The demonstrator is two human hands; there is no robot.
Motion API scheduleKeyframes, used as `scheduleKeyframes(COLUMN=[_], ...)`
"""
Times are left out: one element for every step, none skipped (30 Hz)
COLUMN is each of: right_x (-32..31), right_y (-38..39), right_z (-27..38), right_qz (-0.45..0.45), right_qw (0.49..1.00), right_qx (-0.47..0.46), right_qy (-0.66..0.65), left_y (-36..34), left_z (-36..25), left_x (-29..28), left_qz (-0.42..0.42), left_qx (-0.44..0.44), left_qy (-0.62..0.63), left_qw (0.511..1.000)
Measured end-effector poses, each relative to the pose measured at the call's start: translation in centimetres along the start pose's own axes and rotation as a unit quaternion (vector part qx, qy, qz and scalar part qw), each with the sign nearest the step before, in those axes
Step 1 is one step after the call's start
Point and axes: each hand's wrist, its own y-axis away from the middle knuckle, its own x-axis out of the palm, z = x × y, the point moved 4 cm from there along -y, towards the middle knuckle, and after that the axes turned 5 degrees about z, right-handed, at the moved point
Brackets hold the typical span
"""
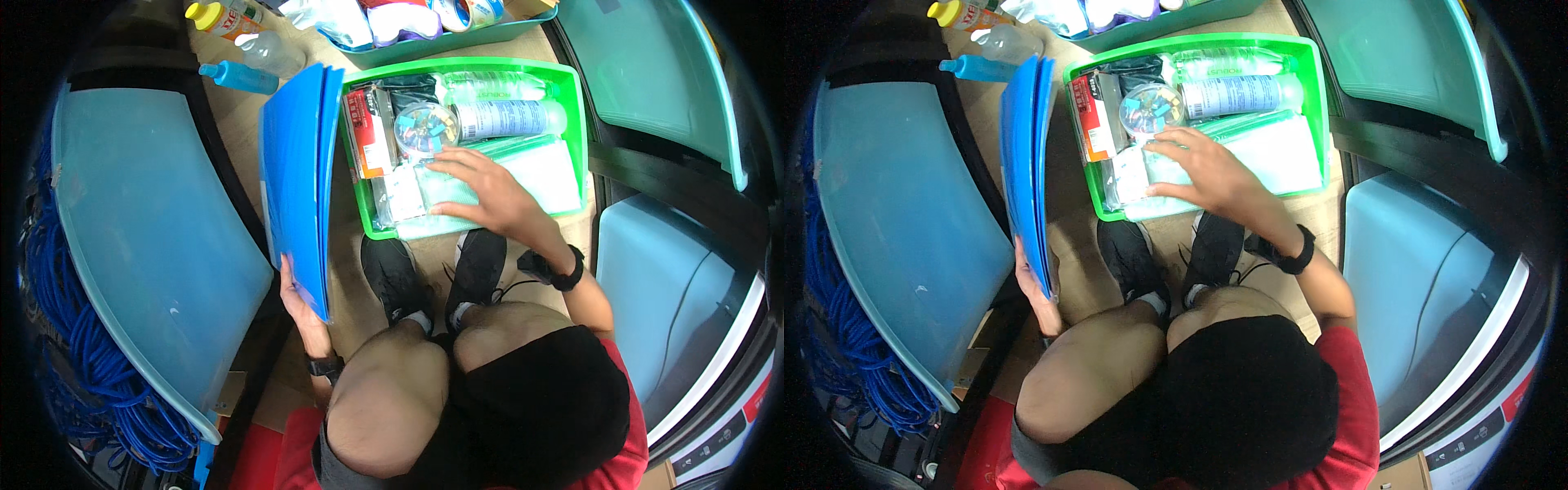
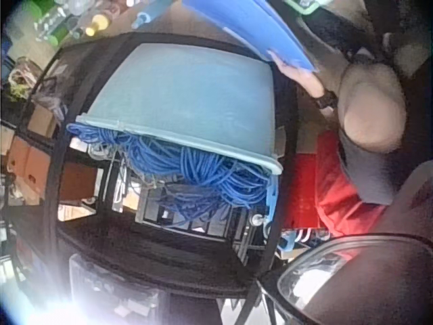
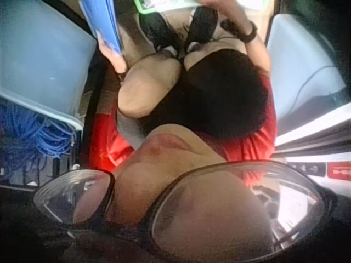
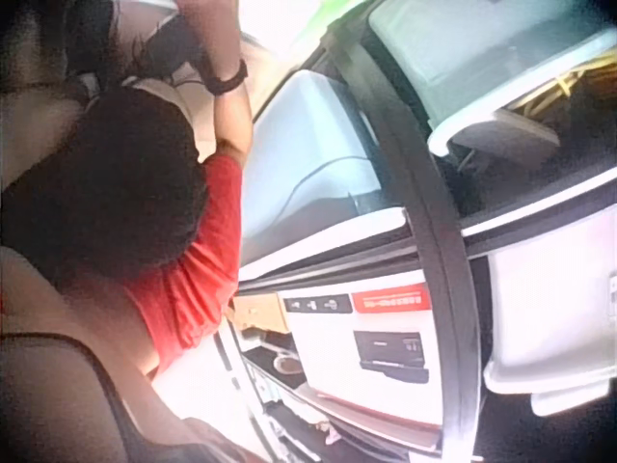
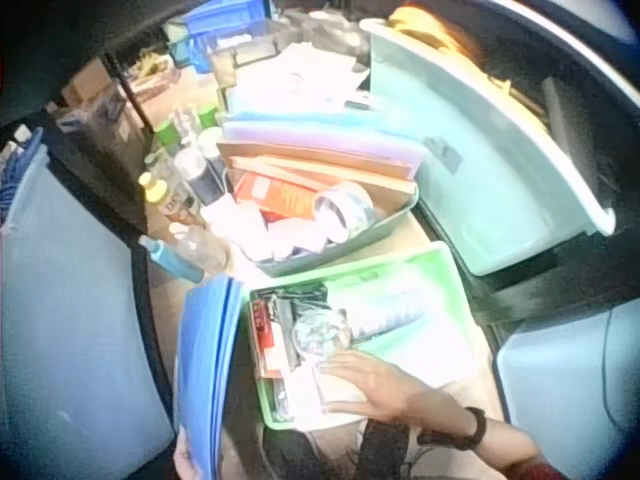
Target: The person moves various stationery items and containers including folders, a green tray, a cardboard sheet, and plastic bottles, one at a time, within a storage area.
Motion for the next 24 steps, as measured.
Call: scheduleKeyframes(right_x=[0.3, 0.3, 0.3, 0.3, 0.8, 1.6, 3.0, 3.6, 3.7, 3.9, 5.0, 4.9, 5.8, 6.7, 7.0, 7.7, 7.3, 7.0, 7.0, 7.1, 6.5, 5.8, 5.1, 4.9], right_y=[0.4, 0.3, 0.1, -0.5, -1.5, -2.2, -2.9, -3.5, -3.9, -4.5, -5.5, -6.0, -6.9, -7.9, -8.5, -8.5, -8.7, -9.0, -9.2, -9.2, -9.4, -9.6, -9.6, -9.7], right_z=[0.3, 1.5, 2.6, 3.2, 3.6, 3.8, 3.6, 4.2, 5.3, 6.1, 6.7, 8.1, 9.4, 10.0, 10.4, 10.2, 11.1, 11.9, 12.5, 13.1, 14.0, 14.9, 15.8, 16.4], right_qz=[0.001, -0.005, -0.011, -0.013, 0.058, 0.129, 0.175, 0.178, 0.153, 0.127, 0.154, 0.164, 0.128, 0.086, 0.064, 0.000, 0.033, 0.065, 0.014, 0.015, 0.011, 0.007, -0.001, 0.025], right_qw=[1.000, 0.999, 0.997, 0.997, 0.979, 0.929, 0.868, 0.868, 0.819, 0.761, 0.754, 0.742, 0.788, 0.827, 0.860, 0.896, 0.902, 0.907, 0.927, 0.927, 0.949, 0.966, 0.967, 0.975], right_qx=[0.002, -0.035, -0.070, -0.073, -0.007, 0.058, 0.093, 0.087, 0.117, 0.147, 0.152, 0.186, 0.122, 0.059, 0.050, 0.030, 0.048, 0.066, 0.028, 0.028, -0.007, -0.041, -0.070, -0.038], right_qy=[-0.002, -0.018, -0.033, -0.034, -0.193, -0.343, -0.456, -0.456, -0.540, -0.619, -0.620, -0.623, -0.590, -0.552, -0.503, -0.443, -0.427, -0.411, -0.374, -0.374, -0.315, -0.254, -0.245, -0.216], left_y=[0.0, -0.1, -0.3, -0.5, -0.3, -0.2, -0.1, -0.2, -0.4, -0.4, 0.0, 0.5, 1.0, 0.8, 0.6, 0.3, 0.4, 0.8, 1.4, 1.4, 1.6, 1.7, 1.2, 0.8], left_z=[0.1, 0.5, 0.7, 0.9, 1.1, 1.6, 1.9, 2.3, 3.6, 3.9, 4.0, 3.9, 3.6, 4.1, 4.5, 4.8, 4.4, 4.1, 3.2, 3.4, 3.7, 3.9, 4.5, 5.1], left_x=[0.2, 0.9, 0.5, 0.2, 0.3, 0.1, 0.0, -0.6, 0.9, 1.1, 0.8, 0.3, -0.7, -0.7, 0.1, 0.8, 1.1, 0.8, -0.1, 0.2, 1.0, 1.7, 3.1, 4.7], left_qz=[-0.007, -0.010, -0.010, -0.005, -0.003, -0.028, -0.047, -0.068, -0.076, -0.077, -0.086, -0.094, -0.096, -0.090, -0.072, -0.053, 0.003, 0.003, -0.088, -0.110, -0.135, -0.160, -0.224, -0.290], left_qx=[0.006, 0.012, 0.002, -0.006, -0.009, 0.038, 0.048, 0.057, 0.061, 0.057, 0.062, 0.063, 0.056, 0.039, 0.032, 0.026, -0.004, 0.001, 0.090, 0.115, 0.138, 0.160, 0.169, 0.179], left_qy=[0.015, 0.027, 0.028, 0.029, 0.028, -0.009, -0.009, -0.006, 0.012, 0.020, 0.006, -0.006, 0.001, 0.029, 0.050, 0.070, 0.094, 0.093, -0.159, -0.174, -0.193, -0.213, -0.204, -0.194], left_qw=[1.000, 0.999, 1.000, 1.000, 1.000, 0.999, 0.998, 0.996, 0.995, 0.995, 0.994, 0.994, 0.994, 0.995, 0.996, 0.996, 0.996, 0.996, 0.979, 0.972, 0.962, 0.951, 0.938, 0.920])
